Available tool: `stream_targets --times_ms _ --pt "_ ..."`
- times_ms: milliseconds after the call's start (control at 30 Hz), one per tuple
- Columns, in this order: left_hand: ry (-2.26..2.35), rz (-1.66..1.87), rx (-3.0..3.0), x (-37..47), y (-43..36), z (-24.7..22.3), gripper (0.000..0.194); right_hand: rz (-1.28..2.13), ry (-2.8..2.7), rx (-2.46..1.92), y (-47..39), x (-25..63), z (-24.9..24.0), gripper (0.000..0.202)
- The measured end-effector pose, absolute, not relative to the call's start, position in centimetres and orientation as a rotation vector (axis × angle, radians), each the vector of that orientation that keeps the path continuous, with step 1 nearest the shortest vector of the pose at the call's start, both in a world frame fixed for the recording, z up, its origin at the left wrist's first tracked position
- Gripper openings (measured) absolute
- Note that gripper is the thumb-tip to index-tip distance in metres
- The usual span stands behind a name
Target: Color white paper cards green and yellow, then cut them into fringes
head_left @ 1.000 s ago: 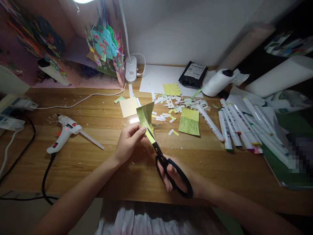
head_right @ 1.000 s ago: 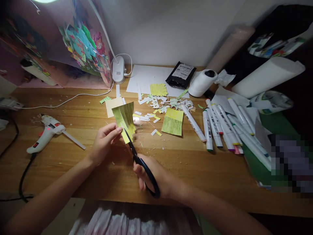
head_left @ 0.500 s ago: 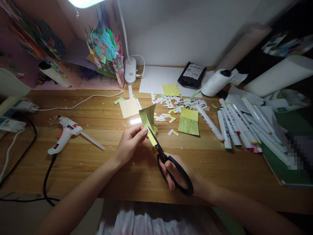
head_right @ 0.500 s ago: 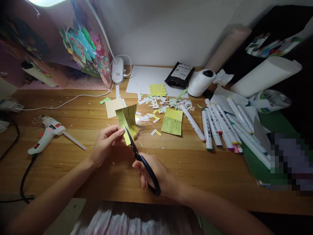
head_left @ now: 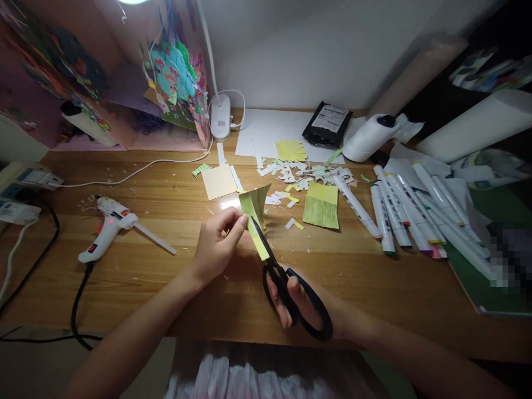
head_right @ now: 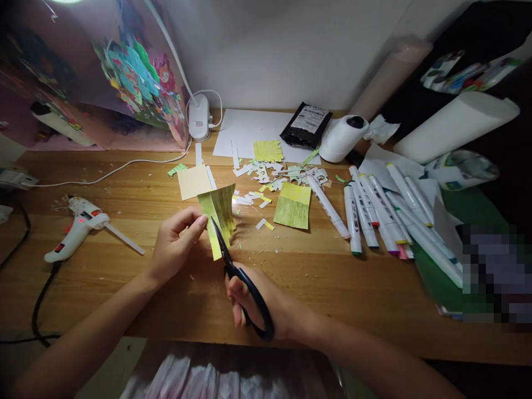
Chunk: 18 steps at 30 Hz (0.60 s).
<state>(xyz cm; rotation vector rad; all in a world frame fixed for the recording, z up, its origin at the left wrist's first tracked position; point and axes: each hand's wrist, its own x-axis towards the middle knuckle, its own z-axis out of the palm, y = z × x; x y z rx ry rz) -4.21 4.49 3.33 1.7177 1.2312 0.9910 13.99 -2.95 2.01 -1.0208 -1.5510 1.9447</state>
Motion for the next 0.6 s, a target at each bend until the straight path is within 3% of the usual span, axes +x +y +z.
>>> stream_targets --times_ms 333,600 --pt "1.167 1.004 1.528 -4.07 4.43 2.76 0.025 1.893 -1.468 -1.088 -3.09 13.83 1.68 0.059" --pt "1.087 0.932 1.484 -3.75 4.16 3.01 0.031 1.890 -1.492 -1.029 -3.19 13.66 1.33 0.070"
